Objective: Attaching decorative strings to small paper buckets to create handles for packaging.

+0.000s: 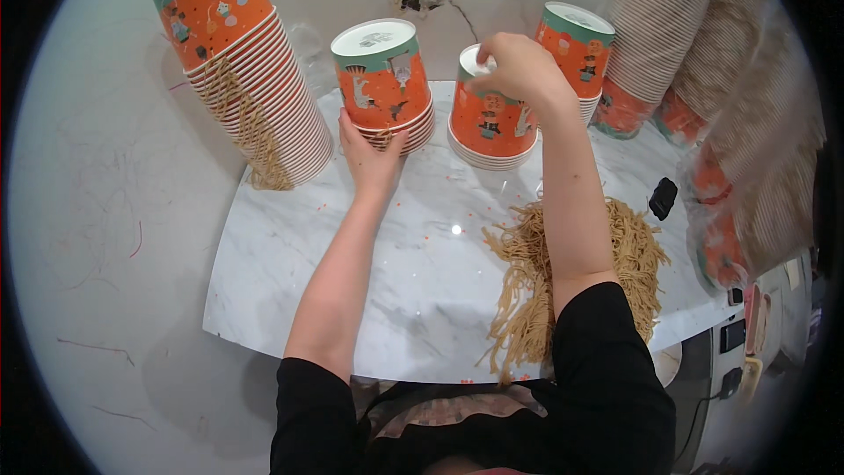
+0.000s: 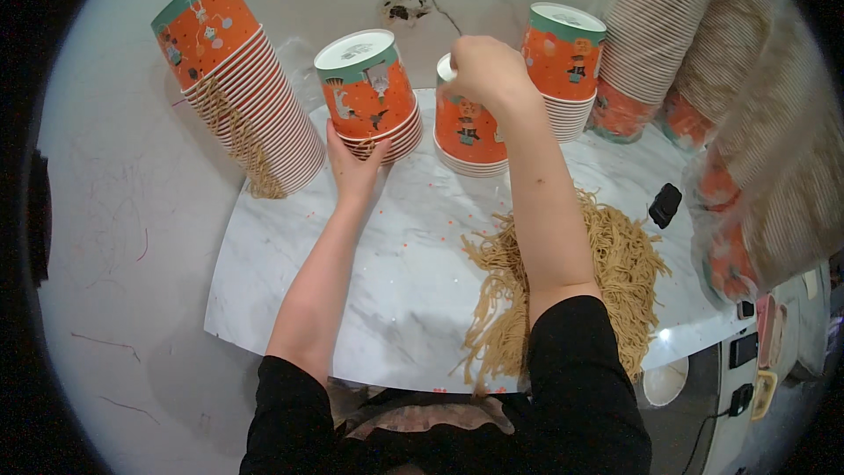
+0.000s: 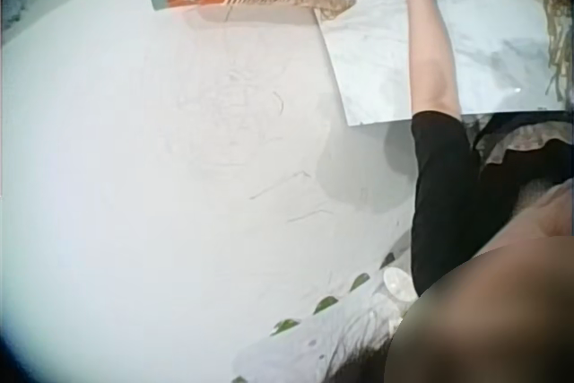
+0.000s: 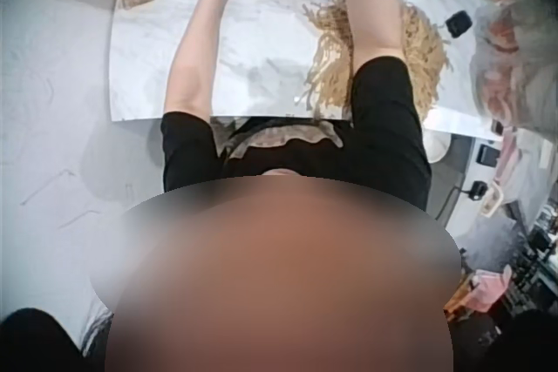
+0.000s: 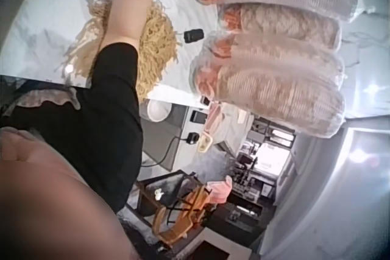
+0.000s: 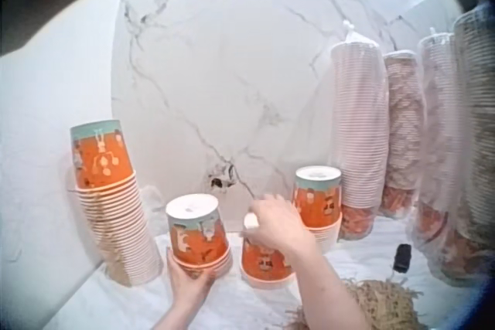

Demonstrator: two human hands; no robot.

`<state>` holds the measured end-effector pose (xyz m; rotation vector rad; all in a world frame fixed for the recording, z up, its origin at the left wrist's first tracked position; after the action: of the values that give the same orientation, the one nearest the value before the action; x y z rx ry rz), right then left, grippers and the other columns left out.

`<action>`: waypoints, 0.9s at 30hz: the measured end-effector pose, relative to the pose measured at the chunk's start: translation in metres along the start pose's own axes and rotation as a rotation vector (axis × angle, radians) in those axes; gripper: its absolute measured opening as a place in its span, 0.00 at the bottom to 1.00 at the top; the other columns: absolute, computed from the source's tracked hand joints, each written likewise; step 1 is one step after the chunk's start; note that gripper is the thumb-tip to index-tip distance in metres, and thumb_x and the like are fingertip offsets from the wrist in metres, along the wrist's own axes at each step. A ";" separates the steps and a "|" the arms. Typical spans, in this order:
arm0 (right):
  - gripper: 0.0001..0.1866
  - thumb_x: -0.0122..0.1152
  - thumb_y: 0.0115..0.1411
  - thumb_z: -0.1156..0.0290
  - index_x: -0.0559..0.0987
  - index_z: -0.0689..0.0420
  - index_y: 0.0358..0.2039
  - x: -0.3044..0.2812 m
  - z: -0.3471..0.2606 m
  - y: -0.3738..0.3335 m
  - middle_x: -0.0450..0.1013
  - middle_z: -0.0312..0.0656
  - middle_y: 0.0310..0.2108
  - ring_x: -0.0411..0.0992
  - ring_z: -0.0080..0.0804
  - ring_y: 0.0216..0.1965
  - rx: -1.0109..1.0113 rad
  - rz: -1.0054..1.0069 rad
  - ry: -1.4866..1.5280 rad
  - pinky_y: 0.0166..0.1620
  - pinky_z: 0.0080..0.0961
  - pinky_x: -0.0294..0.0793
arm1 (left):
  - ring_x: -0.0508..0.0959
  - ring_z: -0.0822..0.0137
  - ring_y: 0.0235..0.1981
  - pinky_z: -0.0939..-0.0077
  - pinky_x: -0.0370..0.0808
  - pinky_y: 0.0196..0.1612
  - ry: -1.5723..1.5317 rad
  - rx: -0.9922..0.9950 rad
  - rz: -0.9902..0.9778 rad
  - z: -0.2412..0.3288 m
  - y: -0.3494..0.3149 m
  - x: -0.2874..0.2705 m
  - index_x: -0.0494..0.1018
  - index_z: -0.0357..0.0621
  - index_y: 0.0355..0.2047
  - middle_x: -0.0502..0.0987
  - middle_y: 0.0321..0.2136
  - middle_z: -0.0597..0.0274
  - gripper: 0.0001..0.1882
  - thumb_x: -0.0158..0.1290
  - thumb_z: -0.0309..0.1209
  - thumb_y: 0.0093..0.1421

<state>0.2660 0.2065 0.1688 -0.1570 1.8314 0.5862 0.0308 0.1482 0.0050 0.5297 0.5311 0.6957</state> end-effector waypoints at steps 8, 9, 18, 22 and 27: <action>0.12 0.73 0.45 0.70 0.82 0.59 0.30 0.005 0.021 0.005 0.80 0.44 0.33 0.79 0.40 0.40 0.047 0.002 -0.076 0.42 0.36 0.77 | 0.53 0.40 0.68 0.48 0.55 0.68 0.176 0.062 0.203 0.034 -0.011 -0.018 0.49 0.34 0.68 0.51 0.67 0.37 0.53 0.69 0.36 0.50; 0.11 0.73 0.45 0.71 0.82 0.59 0.30 -0.006 0.025 0.003 0.80 0.44 0.33 0.79 0.40 0.39 0.056 0.077 -0.058 0.42 0.36 0.76 | 0.54 0.41 0.67 0.48 0.56 0.67 0.163 0.222 0.243 0.065 -0.016 -0.022 0.51 0.35 0.67 0.52 0.66 0.38 0.50 0.68 0.36 0.51; 0.12 0.67 0.56 0.71 0.77 0.65 0.36 -0.035 0.013 -0.011 0.78 0.47 0.33 0.76 0.41 0.35 -0.032 0.199 0.147 0.40 0.35 0.75 | 0.72 0.59 0.55 0.64 0.71 0.58 -0.675 -0.413 -0.210 0.046 -0.065 0.065 0.53 0.41 0.66 0.70 0.55 0.52 0.39 0.62 0.35 0.61; 0.12 0.66 0.58 0.70 0.76 0.66 0.36 -0.042 0.004 -0.017 0.77 0.48 0.33 0.76 0.40 0.34 -0.081 0.205 0.198 0.39 0.35 0.75 | 0.77 0.66 0.49 0.68 0.78 0.52 -1.171 -0.763 -0.453 0.046 -0.080 0.088 0.51 0.47 0.66 0.73 0.52 0.56 0.38 0.60 0.31 0.62; 0.12 0.65 0.58 0.70 0.76 0.66 0.36 -0.035 -0.004 -0.014 0.77 0.48 0.32 0.76 0.40 0.34 -0.070 0.197 0.190 0.39 0.35 0.75 | 0.78 0.65 0.49 0.68 0.83 0.46 -1.041 -0.752 -0.422 0.040 -0.075 0.080 0.50 0.46 0.65 0.72 0.51 0.54 0.36 0.57 0.28 0.63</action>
<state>0.2796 0.1863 0.1982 -0.0818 2.0255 0.7960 0.1410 0.1448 -0.0330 0.0097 -0.5848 0.1132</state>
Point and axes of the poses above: each hand's wrist, its own y-axis towards the middle knuckle, its own x-axis out of the palm, z = x × y, the point moved 10 cm from there along y, towards the middle knuckle
